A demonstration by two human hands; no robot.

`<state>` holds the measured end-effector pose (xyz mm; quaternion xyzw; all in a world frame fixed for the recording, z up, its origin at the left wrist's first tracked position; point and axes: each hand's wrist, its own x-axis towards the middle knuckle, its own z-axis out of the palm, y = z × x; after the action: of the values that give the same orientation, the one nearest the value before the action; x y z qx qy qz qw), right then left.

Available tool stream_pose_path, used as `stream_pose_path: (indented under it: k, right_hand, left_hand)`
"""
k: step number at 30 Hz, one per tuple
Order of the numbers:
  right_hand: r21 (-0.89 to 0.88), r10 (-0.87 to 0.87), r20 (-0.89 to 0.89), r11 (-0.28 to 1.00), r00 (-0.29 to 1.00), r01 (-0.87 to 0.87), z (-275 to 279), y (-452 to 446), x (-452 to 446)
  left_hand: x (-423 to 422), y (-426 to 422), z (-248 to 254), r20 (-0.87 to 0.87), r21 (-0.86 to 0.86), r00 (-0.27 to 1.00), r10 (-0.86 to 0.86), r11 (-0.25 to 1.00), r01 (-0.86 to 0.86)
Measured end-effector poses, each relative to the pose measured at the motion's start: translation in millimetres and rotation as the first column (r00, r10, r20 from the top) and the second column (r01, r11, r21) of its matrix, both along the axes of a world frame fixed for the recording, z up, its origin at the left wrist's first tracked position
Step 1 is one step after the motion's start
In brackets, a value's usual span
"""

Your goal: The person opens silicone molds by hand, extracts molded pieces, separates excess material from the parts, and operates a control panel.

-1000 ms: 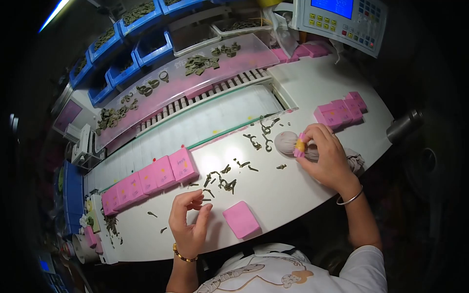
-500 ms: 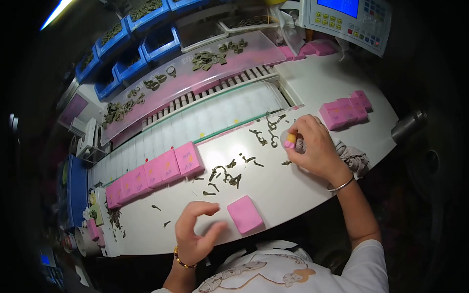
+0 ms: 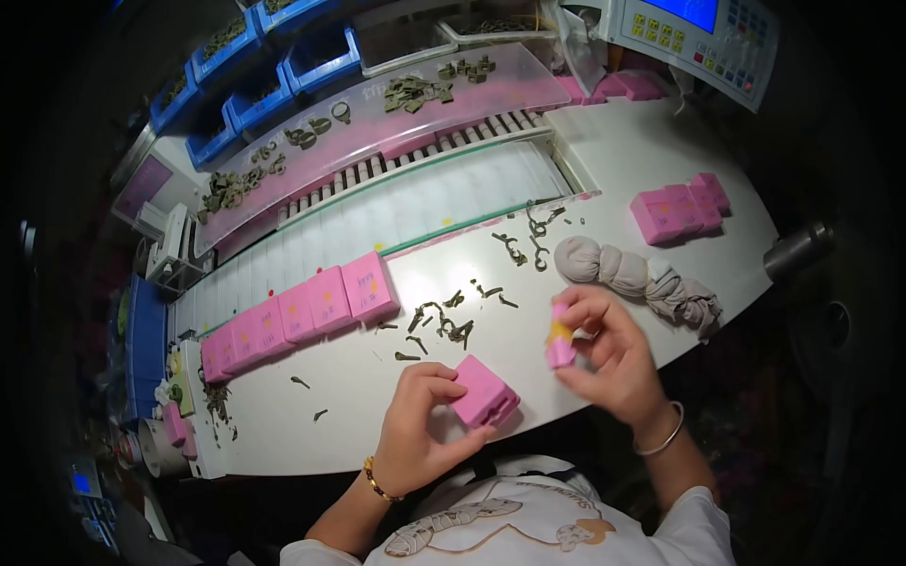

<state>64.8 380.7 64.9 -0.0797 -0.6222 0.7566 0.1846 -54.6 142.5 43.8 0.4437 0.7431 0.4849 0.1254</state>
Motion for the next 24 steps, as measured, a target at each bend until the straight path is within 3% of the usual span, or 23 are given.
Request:
stream_pose_path:
  k: [2,5,6,7,9,10,12,13,15,17,22,24]
  right_hand:
    - [-0.112,0.131,-0.046,0.984,0.99,-0.135,-1.6,-23.1,-0.8]
    - [-0.097,0.177,-0.015,0.979,0.984,-0.177,-3.1,-52.6,-10.9]
    - [0.206,0.156,-0.001,0.967,0.988,-0.152,-2.8,-55.3,-15.0]
    - [0.492,0.132,0.004,0.863,0.991,-0.117,-2.5,-57.4,-18.8]
    - [0.45,0.135,-0.019,0.886,0.991,-0.113,-2.3,-62.6,-24.4]
    - [0.415,0.13,-0.043,0.904,0.991,-0.101,-1.9,-63.6,-26.4]
    - [0.44,0.153,-0.024,0.889,0.988,-0.127,1.0,-59.9,-26.6]
    - [0.488,0.158,-0.01,0.863,0.987,-0.133,1.8,-58.3,-25.0]
    - [0.535,0.163,0.009,0.832,0.987,-0.143,0.4,-57.1,-20.5]
    - [0.378,0.157,-0.001,0.914,0.988,-0.145,-3.9,-60.8,-10.7]
    - [0.31,0.094,0.028,0.946,0.995,-0.098,-9.9,-55.9,7.3]
    - [0.635,-0.061,0.041,0.772,0.997,0.021,-6.4,-48.4,6.4]
  left_hand:
    - [-2.3,-3.1,-4.2,0.189,0.023,0.982,0.023,0.999,-0.028]
    - [-8.0,-6.0,-2.0,0.193,-0.022,0.981,0.025,1.0,-0.022]
    - [-9.0,-7.6,-2.6,0.194,-0.014,0.981,0.015,1.0,-0.012]
    - [-8.1,-7.4,-4.8,0.195,-0.02,0.981,0.022,1.0,-0.018]
    - [-3.8,-5.1,-9.5,0.364,0.154,0.924,0.119,0.971,-0.185]
    - [-4.6,-4.4,-9.1,0.364,0.15,0.923,0.123,0.971,-0.188]
    - [-6.9,-1.1,-6.0,0.07,0.128,0.991,0.113,0.984,-0.121]
    - [-5.7,-1.7,1.3,0.029,0.038,0.996,0.081,0.996,-0.082]
    - [-4.5,1.4,-1.1,0.039,0.028,0.995,0.09,0.995,-0.091]
    - [-2.6,2.6,-3.3,0.053,0.015,0.994,0.099,0.995,-0.099]
    - [3.8,4.3,-11.7,0.116,0.082,0.99,0.083,0.992,-0.093]
    - [11.6,11.4,-14.6,0.07,0.105,0.992,0.107,0.988,-0.114]
